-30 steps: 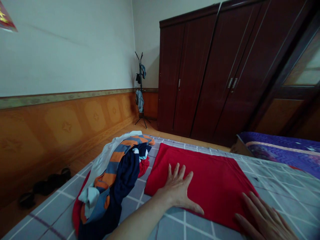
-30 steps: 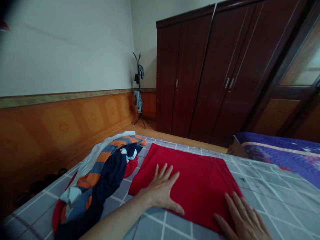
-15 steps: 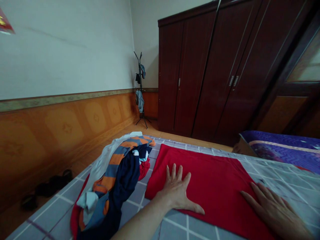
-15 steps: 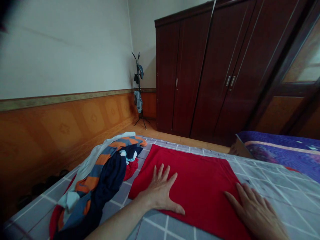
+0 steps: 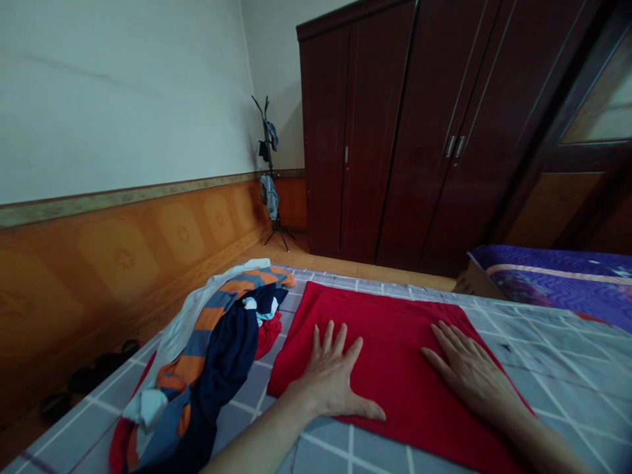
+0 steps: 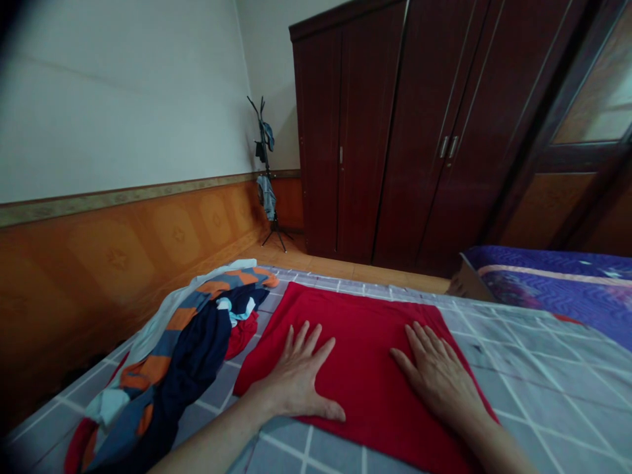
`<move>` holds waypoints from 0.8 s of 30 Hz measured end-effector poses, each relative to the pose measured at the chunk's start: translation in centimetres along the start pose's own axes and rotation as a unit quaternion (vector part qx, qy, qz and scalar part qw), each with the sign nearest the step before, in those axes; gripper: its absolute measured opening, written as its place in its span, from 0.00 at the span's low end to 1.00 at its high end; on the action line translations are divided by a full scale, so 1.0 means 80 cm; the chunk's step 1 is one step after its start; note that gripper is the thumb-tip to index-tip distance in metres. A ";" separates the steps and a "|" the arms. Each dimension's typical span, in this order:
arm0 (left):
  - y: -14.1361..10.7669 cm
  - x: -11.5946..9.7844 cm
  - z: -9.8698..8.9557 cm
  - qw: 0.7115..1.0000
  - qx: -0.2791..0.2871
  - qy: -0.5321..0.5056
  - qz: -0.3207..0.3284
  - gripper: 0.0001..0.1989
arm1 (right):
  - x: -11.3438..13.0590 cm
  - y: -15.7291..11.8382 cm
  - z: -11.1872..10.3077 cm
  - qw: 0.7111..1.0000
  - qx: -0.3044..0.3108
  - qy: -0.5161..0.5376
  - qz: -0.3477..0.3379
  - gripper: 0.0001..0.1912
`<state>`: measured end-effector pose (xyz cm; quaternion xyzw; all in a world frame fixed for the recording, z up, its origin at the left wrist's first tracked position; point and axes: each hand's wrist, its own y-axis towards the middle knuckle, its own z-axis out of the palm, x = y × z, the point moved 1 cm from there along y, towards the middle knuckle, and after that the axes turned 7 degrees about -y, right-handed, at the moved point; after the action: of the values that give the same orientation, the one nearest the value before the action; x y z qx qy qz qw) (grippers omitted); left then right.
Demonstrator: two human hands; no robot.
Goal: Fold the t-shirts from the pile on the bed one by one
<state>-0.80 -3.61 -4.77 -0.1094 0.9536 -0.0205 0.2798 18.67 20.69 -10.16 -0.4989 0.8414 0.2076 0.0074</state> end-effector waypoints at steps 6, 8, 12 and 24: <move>0.038 0.008 -0.011 0.995 -0.044 0.090 -0.020 0.47 | 0.017 0.000 -0.017 0.998 -0.003 0.010 0.060 0.35; 0.047 0.026 -0.019 0.990 -0.054 0.117 -0.060 0.46 | 0.023 0.002 -0.025 0.997 0.022 0.018 0.077 0.35; 0.044 0.070 -0.032 0.972 -0.084 0.141 -0.171 0.45 | 0.025 0.003 -0.038 0.993 0.064 0.034 0.097 0.35; 0.137 -0.001 -0.007 0.989 -0.052 0.138 -0.021 0.38 | 0.030 0.002 -0.053 0.989 0.082 0.037 0.113 0.34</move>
<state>-3.19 7.05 -5.38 -0.1398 0.9803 0.0087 0.1390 18.15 17.28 -6.75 -0.4053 0.9064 0.1189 -0.0064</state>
